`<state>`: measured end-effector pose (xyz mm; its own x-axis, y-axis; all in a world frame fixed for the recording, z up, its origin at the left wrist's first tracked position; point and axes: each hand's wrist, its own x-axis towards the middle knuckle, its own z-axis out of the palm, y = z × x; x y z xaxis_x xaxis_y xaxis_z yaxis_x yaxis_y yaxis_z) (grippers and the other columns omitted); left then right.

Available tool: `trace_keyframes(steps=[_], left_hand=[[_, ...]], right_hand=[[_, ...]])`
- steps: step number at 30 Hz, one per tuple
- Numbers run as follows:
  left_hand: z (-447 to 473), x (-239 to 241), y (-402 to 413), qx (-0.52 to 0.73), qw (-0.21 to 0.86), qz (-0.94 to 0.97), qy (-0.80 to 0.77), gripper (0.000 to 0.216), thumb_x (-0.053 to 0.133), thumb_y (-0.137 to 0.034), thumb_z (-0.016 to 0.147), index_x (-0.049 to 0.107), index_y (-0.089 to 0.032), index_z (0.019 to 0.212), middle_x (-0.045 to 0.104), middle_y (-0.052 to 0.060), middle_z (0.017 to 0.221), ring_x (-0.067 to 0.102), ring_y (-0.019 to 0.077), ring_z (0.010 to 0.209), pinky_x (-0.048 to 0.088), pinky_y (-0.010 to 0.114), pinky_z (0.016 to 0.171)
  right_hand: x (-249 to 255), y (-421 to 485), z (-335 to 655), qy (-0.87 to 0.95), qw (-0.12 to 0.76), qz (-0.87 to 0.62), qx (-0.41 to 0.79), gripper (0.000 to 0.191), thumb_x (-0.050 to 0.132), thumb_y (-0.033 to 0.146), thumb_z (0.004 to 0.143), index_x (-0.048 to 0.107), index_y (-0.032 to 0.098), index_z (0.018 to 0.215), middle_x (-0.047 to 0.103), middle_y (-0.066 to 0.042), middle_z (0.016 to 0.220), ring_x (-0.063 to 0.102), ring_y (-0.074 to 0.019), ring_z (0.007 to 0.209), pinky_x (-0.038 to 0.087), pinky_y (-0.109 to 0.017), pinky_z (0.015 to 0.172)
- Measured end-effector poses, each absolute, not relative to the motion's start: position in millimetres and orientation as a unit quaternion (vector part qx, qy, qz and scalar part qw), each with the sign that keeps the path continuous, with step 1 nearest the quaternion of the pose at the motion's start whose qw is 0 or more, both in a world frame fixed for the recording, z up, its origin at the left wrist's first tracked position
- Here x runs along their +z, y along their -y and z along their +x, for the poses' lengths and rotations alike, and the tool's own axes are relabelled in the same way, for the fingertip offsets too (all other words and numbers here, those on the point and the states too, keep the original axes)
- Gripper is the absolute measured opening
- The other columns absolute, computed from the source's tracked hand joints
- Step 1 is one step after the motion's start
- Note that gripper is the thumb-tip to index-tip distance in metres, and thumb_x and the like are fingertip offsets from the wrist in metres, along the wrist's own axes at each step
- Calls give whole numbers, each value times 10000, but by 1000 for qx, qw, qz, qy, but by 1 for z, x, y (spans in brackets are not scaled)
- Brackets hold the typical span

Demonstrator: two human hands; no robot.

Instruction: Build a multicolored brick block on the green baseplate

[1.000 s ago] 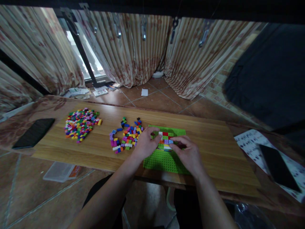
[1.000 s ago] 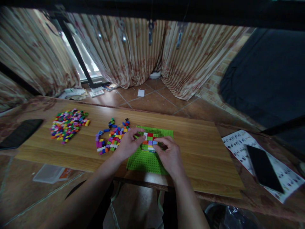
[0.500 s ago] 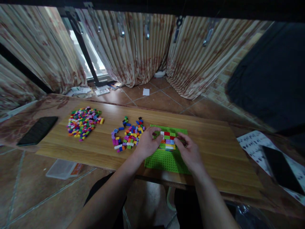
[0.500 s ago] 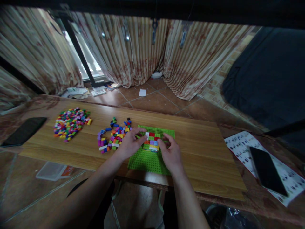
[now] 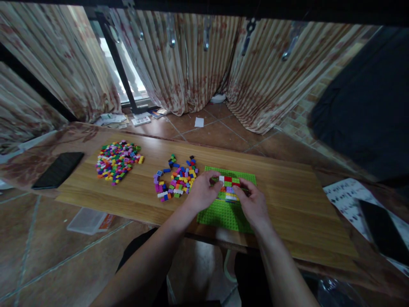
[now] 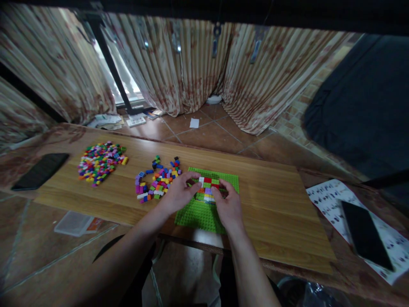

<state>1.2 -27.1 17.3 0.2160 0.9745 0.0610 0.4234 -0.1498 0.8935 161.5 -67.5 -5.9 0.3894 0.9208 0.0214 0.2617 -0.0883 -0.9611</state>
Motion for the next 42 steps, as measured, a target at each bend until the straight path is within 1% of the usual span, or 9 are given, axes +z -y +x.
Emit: trace_keyframes(steps=[11,14,19,24,29,31,34,37,42], left_hand=[[-1,19,27,371,401,665,-509,228,578,-207,823,674,-137,1017,714,58,891,626,144,709,493,249,662],[-10,21,21,389,387,664,-508,201,557,-210,833,678,-133,974,709,58,894,619,139,727,485,238,667],[-27,17,9,432,373,637,-519,201,544,-231,838,682,-136,949,705,33,845,625,132,728,484,229,678],[-53,19,-7,463,335,604,-555,218,559,-200,804,693,-130,961,721,54,890,632,135,725,496,240,683],[-115,37,-20,523,263,478,-655,322,571,-200,766,689,-86,1043,726,94,911,638,148,732,499,245,674],[-137,43,-18,484,243,480,-690,321,571,-207,757,702,-94,1028,727,84,873,629,149,693,492,242,645],[-153,45,-11,353,206,534,-740,278,579,-182,741,731,-122,965,730,73,841,636,160,705,489,248,664],[-151,41,-8,251,179,575,-758,295,572,-148,739,739,-157,981,740,75,912,658,182,795,495,264,731],[-145,35,-9,176,168,614,-751,360,560,-119,734,732,-179,1044,734,88,1023,660,215,905,494,293,818]], right_hand=[[-4,69,158,440,515,-655,334,513,702,501,705,673,168,1095,719,-95,985,653,-222,842,520,-386,775],[-1,70,159,393,535,-653,364,520,689,553,698,686,175,1056,724,-84,974,638,-198,792,498,-326,691],[6,68,168,269,590,-659,380,496,675,586,668,705,185,958,713,-64,976,527,-118,629,383,-242,527],[7,66,170,266,604,-653,373,404,692,549,671,711,193,860,710,-51,948,515,-106,647,376,-231,539],[5,66,173,270,605,-655,365,348,709,507,684,718,204,854,712,-47,936,526,-109,656,390,-235,549],[3,66,176,268,606,-653,366,354,724,497,672,724,207,875,711,-44,944,527,-108,658,395,-234,550],[0,65,177,270,603,-654,369,376,733,502,660,728,203,889,712,-46,935,532,-109,658,402,-236,551],[-1,64,176,279,598,-651,373,380,731,506,659,729,203,887,716,-47,927,533,-109,652,404,-240,554],[-2,65,174,293,587,-657,372,349,726,488,681,731,214,898,721,-43,939,535,-107,659,417,-244,580]])
